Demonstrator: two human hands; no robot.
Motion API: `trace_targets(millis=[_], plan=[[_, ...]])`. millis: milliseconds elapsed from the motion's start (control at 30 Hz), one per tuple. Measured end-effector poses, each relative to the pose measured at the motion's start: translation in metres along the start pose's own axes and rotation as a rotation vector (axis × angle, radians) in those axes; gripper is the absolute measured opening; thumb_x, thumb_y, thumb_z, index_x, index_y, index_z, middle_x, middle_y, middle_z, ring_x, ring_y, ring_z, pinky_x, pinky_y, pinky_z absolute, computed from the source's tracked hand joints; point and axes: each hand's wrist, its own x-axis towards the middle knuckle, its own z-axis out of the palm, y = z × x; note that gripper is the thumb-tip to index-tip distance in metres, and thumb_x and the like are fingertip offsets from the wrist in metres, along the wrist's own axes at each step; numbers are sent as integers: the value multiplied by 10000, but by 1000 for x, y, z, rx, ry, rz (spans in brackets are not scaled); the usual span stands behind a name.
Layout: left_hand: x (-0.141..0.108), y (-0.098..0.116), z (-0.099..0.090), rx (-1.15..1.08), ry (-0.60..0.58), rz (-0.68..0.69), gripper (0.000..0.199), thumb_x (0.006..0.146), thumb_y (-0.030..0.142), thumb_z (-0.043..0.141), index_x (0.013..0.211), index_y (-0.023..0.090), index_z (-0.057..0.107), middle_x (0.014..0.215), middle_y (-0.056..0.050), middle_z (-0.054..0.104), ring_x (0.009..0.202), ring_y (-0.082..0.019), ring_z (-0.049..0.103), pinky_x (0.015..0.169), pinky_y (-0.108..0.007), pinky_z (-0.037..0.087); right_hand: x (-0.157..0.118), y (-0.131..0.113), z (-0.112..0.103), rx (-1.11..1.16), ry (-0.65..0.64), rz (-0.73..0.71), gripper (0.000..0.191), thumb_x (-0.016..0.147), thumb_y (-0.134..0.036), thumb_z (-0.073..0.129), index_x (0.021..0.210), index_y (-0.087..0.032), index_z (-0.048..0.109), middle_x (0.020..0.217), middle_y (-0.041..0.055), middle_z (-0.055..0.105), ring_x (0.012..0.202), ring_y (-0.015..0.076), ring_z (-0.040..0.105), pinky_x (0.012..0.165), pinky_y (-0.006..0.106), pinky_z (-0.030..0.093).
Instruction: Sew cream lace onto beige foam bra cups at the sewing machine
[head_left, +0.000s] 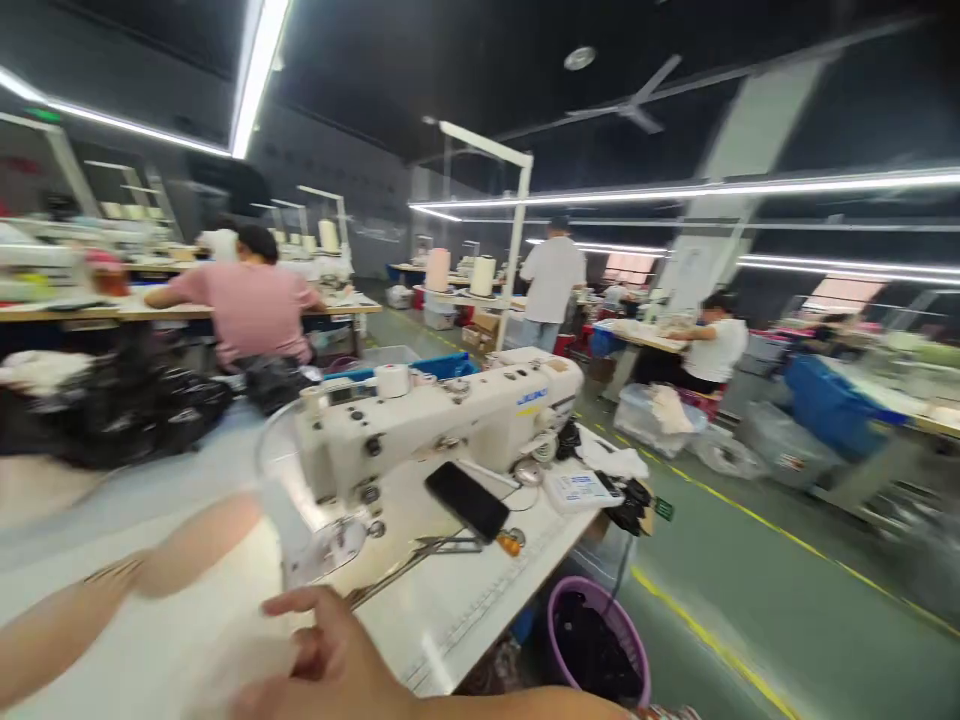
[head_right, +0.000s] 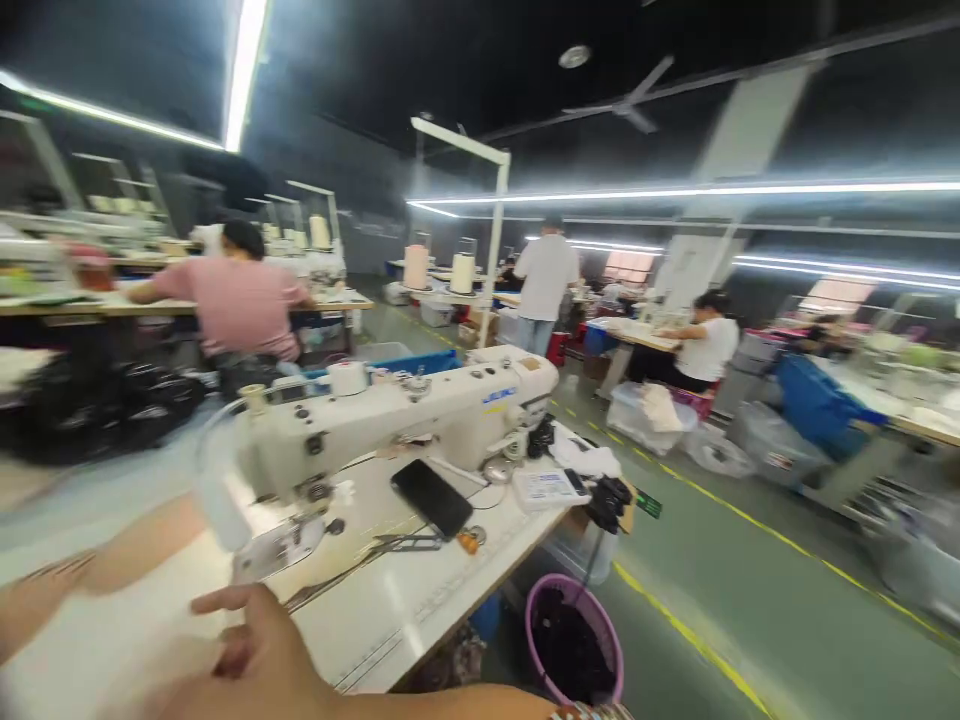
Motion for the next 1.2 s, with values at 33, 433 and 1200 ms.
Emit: trace_targets(millis=[33, 433, 1200], plan=[[-13, -1, -22, -92, 47, -104, 532, 802, 564, 783, 1296, 377, 711, 1217, -21, 767, 1078, -324, 728, 767, -422, 623, -21, 6, 4, 25, 29, -95, 914, 439, -462, 1025, 1216, -246, 596, 791, -57, 665, 598, 113, 620, 601, 237, 522], [-66, 27, -64, -962, 40, -515, 526, 761, 414, 884, 1207, 169, 752, 1231, -126, 770, 1220, -369, 673, 1021, -453, 568, -80, -10, -33, -230, 4, -172, 560, 853, -664, 747, 1239, -259, 714, 1045, 75, 738, 1016, 292, 694, 897, 427, 589], [-62, 35, -58, -1196, -72, -607, 399, 828, 323, 874, 1142, 100, 772, 1080, -148, 790, 1094, -327, 719, 981, -373, 548, -96, -19, -30, -218, 147, -255, 449, 802, -595, 829, 1083, -258, 733, 1080, 64, 735, 973, 267, 677, 861, 347, 572]])
